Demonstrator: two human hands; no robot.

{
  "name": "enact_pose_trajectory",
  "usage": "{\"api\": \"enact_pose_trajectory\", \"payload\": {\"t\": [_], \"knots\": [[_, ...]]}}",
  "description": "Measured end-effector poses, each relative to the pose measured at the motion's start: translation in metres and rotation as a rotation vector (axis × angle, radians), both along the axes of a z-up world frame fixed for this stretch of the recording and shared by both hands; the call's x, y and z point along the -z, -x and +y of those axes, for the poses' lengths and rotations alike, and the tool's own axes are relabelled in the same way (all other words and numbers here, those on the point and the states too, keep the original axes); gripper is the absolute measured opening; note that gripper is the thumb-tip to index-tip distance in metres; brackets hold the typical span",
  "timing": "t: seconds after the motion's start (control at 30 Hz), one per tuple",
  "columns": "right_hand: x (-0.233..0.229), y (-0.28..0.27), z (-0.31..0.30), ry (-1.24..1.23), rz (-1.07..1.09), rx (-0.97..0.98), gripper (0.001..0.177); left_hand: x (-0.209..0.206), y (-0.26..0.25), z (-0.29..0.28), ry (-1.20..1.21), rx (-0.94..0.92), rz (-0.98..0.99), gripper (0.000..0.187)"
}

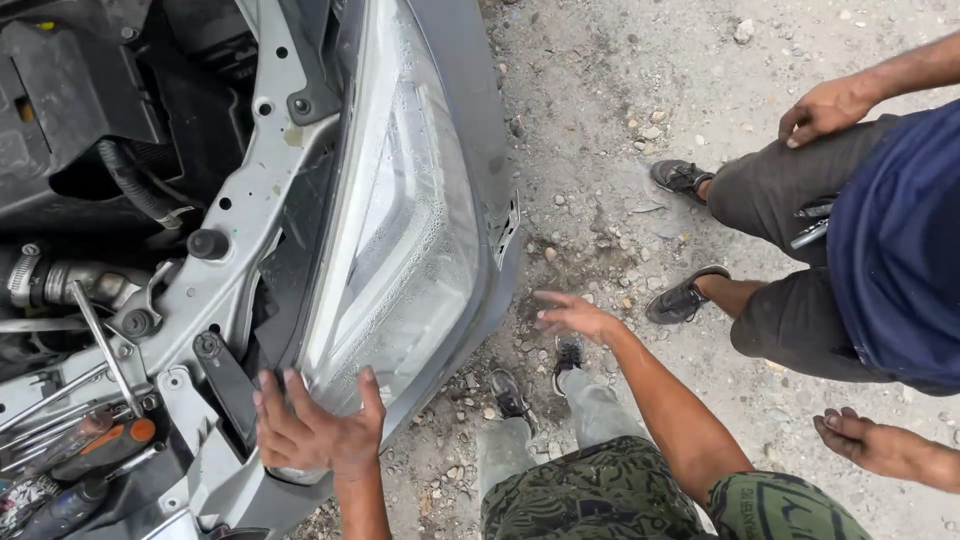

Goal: The person uses a wrench to loosen and remove bolts from the front bumper of a silver car. They then detach the bumper cover, pull it away from the vehicle, and reposition it while another person assists in holding the bumper in place.

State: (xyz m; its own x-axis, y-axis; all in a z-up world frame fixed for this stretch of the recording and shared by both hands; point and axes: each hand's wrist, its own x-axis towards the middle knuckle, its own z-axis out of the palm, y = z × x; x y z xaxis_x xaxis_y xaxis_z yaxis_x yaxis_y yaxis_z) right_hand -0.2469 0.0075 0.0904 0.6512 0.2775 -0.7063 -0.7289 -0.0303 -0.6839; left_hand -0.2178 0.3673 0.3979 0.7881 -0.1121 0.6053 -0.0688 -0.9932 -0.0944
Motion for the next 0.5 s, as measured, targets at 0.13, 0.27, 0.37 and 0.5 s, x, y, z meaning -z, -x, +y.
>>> {"api": "enact_pose_trajectory", "payload": {"t": [0.13, 0.27, 0.37, 0.5], "knots": [[-0.006, -0.002, 0.013, -0.109, 0.108, 0.028, 0.06, 0.008, 0.007, 0.001, -0.014, -0.092, -0.018, 0.077], [-0.067, 0.011, 0.04, 0.157, -0.188, -0.506, 0.052, -0.002, 0.007, 0.002, 0.021, -0.049, 0.003, 0.076], [-0.116, 0.029, 0.059, 0.242, -0.254, -0.496, 0.055, -0.014, 0.013, 0.001, 0.056, -0.026, 0.001, 0.076], [-0.128, 0.033, 0.086, 0.193, -0.288, -0.152, 0.069, -0.044, 0.007, 0.018, 0.155, 0.119, 0.045, 0.075]]}}
